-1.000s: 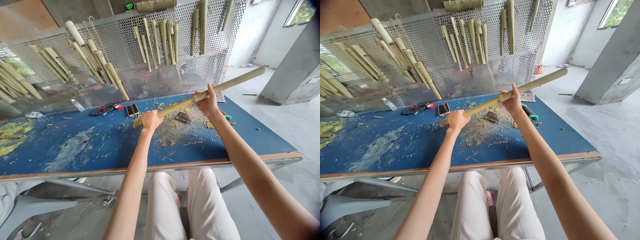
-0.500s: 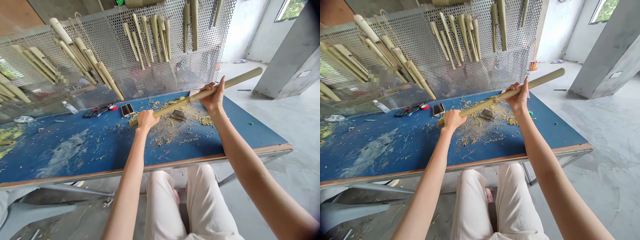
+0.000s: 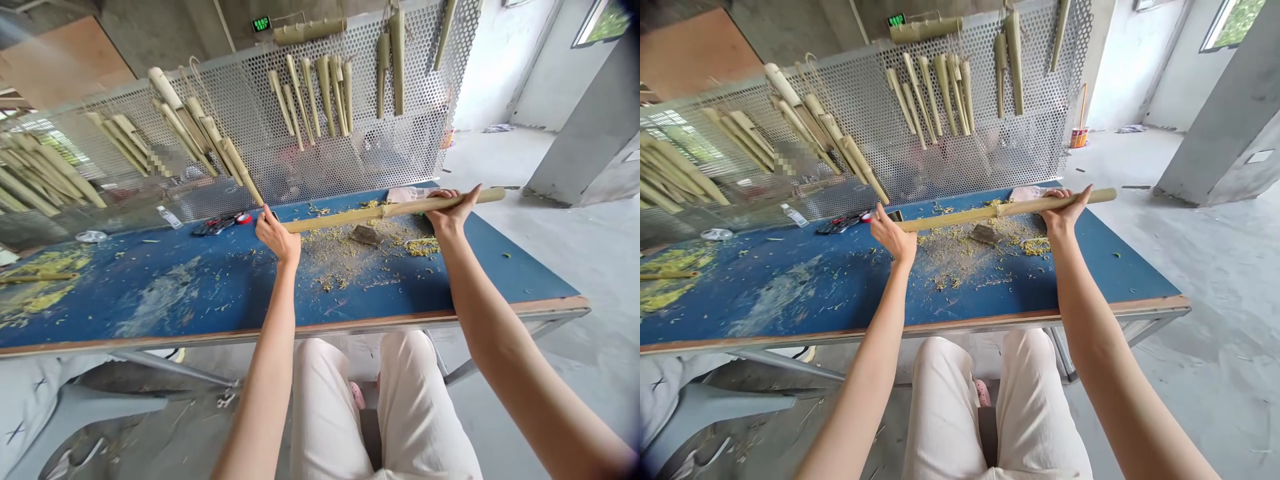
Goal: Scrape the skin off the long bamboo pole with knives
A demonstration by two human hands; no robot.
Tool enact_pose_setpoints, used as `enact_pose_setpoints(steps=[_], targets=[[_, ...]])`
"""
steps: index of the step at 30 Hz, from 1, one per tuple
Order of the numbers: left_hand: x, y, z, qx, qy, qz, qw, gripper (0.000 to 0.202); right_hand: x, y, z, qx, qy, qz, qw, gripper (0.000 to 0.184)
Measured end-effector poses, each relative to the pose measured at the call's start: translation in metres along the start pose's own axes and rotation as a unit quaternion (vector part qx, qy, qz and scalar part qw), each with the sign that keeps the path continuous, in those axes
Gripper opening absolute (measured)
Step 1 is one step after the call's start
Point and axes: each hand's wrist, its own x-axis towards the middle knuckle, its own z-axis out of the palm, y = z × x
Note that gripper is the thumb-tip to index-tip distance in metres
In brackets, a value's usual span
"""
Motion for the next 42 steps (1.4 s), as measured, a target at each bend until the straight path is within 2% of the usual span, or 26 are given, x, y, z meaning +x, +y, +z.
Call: enact_pose_setpoints(steps=[2,3,4,5,6,7,8,9,10,11,12,14,16,17,21,23,25,27,29,32,36,38,42], targets=[[0.004,0.002,-0.001,-0.062,0.029,-0.064,0.996,0.087,-0.007,-0.001,0.0,0.068,0.04,0.05,0.996,0.05],[0.007,0.002,-0.001,-0.113,0.026,-0.099,0.988,0.084,-0.008,-0.002,-0.001,0.092,0.058,0.069,0.992,0.05],[0.01,0.003,0.0,-0.18,0.007,-0.138,0.974,0.078,-0.008,-0.003,-0.004,0.097,0.077,0.065,0.99,0.047],[0.013,0.005,0.001,-0.261,-0.033,-0.178,0.948,0.069,-0.006,-0.004,-0.007,0.074,0.083,0.055,0.992,0.047],[0.014,0.007,0.002,-0.349,-0.091,-0.222,0.906,0.059,-0.003,-0.004,-0.011,0.037,0.064,0.034,0.997,0.05],[0.015,0.01,0.002,-0.438,-0.16,-0.26,0.846,0.05,0.001,-0.004,-0.015,-0.014,0.05,0.003,0.999,0.053],[0.014,0.013,0.002,-0.519,-0.227,-0.291,0.771,0.048,0.006,-0.004,-0.019,-0.076,0.037,-0.024,0.996,0.056],[0.012,0.017,0.002,-0.586,-0.271,-0.313,0.697,0.053,0.011,-0.003,-0.022,-0.139,0.02,-0.051,0.989,0.06],[0.009,0.02,0.001,-0.637,-0.297,-0.323,0.634,0.06,0.015,-0.002,-0.025,-0.194,0.007,-0.08,0.978,0.062],[0.006,0.023,-0.001,-0.671,-0.317,-0.326,0.585,0.066,0.018,-0.001,-0.027,-0.242,-0.011,-0.099,0.965,0.065],[0.002,0.026,-0.002,-0.696,-0.327,-0.324,0.551,0.07,0.021,0.0,-0.029,-0.284,-0.031,-0.112,0.952,0.068],[-0.004,0.028,-0.005,-0.725,-0.325,-0.328,0.511,0.074,0.023,0.0,-0.032,-0.349,-0.071,-0.123,0.926,0.072],[-0.007,0.026,-0.004,-0.738,-0.304,-0.352,0.488,0.073,0.023,-0.001,-0.034,-0.386,-0.09,-0.124,0.91,0.073],[-0.008,0.024,-0.003,-0.742,-0.29,-0.369,0.479,0.071,0.021,-0.001,-0.035,-0.382,-0.078,-0.118,0.913,0.071],[-0.01,0.011,0.008,-0.741,-0.229,-0.442,0.451,0.062,0.011,0.0,-0.03,-0.246,0.071,-0.052,0.965,0.057],[-0.011,0.005,0.013,-0.733,-0.202,-0.465,0.453,0.059,0.005,0.004,-0.024,-0.174,0.124,-0.027,0.976,0.049],[-0.011,0.001,0.017,-0.728,-0.186,-0.471,0.463,0.057,0.0,0.007,-0.018,-0.132,0.142,-0.006,0.981,0.045],[-0.01,-0.001,0.019,-0.729,-0.179,-0.467,0.467,0.058,-0.003,0.01,-0.015,-0.108,0.132,0.007,0.985,0.044],[-0.007,-0.002,0.018,-0.745,-0.176,-0.452,0.458,0.062,-0.005,0.011,-0.013,-0.092,0.105,0.018,0.99,0.046],[0.0,-0.003,0.012,-0.788,-0.171,-0.412,0.425,0.067,-0.006,0.011,-0.012,-0.072,0.058,0.049,0.994,0.054],[0.011,-0.009,0.004,-0.828,-0.163,-0.383,0.375,0.061,-0.005,0.014,-0.013,-0.099,0.015,0.092,0.991,0.067],[0.015,-0.015,0.003,-0.828,-0.157,-0.395,0.366,0.056,-0.001,0.017,-0.014,-0.135,0.013,0.099,0.986,0.075],[0.021,-0.03,0.011,-0.798,-0.114,-0.46,0.373,0.053,0.007,0.025,-0.019,-0.215,-0.021,0.112,0.97,0.087]])
